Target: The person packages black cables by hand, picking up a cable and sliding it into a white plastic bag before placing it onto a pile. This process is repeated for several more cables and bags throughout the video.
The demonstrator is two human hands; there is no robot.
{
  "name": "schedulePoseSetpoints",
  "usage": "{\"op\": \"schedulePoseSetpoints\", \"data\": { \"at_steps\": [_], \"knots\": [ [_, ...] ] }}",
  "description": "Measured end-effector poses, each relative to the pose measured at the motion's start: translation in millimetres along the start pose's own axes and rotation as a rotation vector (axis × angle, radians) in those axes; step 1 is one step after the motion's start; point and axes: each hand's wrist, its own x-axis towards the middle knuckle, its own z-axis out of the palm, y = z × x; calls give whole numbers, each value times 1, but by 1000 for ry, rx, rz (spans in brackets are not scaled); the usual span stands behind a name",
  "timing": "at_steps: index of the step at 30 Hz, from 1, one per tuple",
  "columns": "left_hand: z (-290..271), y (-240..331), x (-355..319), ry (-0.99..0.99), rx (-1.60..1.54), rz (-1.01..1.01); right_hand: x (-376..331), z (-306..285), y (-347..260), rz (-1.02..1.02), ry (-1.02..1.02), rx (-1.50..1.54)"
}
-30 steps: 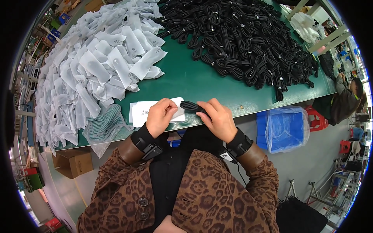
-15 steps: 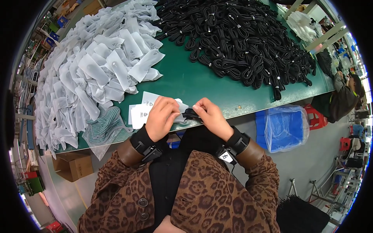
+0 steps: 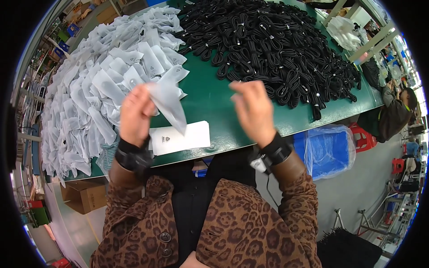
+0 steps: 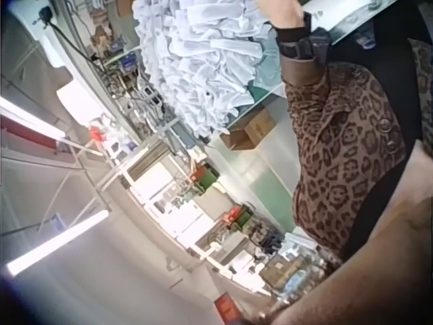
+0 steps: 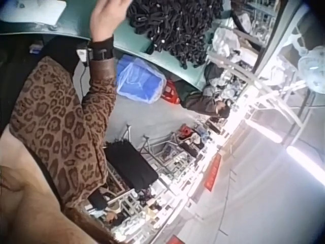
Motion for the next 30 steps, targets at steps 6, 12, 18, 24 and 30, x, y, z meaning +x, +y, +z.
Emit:
{"op": "schedulePoseSetpoints", "data": {
  "at_steps": [6,12,18,24,30],
  "knots": [
    [-29,24,22,435,780,614,-5,-7,93,259,-160,-273],
    [25,-61,-34,-164,1023,363,-24,-2,79,731,-151,-39],
    [46,-103,-49,-219,1202,325,-54,-6,40,509,-112,62],
    [41,-113,-47,-184,1227,333,-61,-2,-17,229,-148,183],
    [41,-108,-49,-62,933,113,-62,-13,-30,-1,-334,35]
  ]
}}
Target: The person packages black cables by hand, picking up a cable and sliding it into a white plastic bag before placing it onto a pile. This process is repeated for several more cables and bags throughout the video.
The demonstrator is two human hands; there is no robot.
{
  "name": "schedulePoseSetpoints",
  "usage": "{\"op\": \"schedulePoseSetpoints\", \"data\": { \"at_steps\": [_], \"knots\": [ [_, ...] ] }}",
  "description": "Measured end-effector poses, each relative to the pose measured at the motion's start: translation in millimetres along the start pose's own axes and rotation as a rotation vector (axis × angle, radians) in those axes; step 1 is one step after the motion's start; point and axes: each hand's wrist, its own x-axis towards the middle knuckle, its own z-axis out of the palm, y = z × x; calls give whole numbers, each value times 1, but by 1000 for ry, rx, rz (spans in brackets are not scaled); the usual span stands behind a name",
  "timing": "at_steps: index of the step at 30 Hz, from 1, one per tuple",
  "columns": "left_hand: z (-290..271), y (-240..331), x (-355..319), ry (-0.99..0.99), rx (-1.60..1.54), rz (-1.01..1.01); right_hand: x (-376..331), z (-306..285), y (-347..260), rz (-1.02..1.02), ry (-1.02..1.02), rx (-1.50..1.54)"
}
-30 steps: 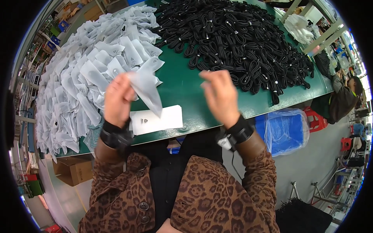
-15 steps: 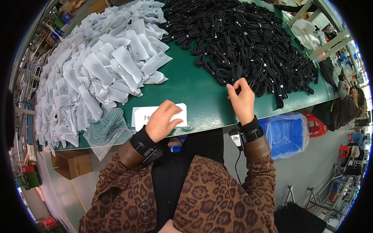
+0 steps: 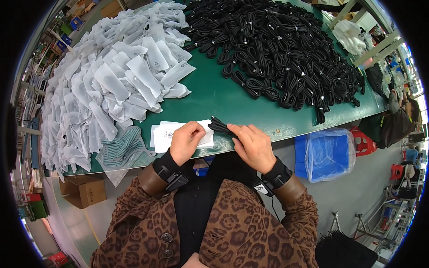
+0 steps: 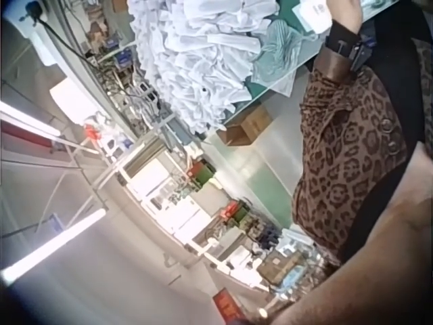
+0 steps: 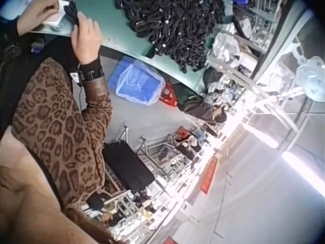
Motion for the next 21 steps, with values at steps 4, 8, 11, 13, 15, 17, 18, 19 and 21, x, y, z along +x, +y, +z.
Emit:
{"op": "schedulePoseSetpoints", "data": {
  "at_steps": [4,8,11,13,15,17,18,19,21],
  "knots": [
    [-2,4,0,12,-111,-66,-4,-1,-3,-50,-62,-93],
    [-4,7,0,59,-143,0,-4,-3,-4,-103,-130,-166],
    [-6,9,0,60,-123,96,-2,-5,-1,-177,-231,-181],
    [-7,12,0,22,-73,229,-2,-2,1,-78,-236,-34],
    [-8,17,0,17,-18,296,-4,3,4,116,-248,263],
    [-10,23,0,11,91,430,-5,14,6,284,-226,485],
    [-10,25,1,9,91,432,-4,18,6,450,-201,707],
    [-11,27,3,20,88,423,-3,21,5,617,-172,928],
    [-11,30,6,42,81,407,0,21,5,440,-141,757]
  ]
}}
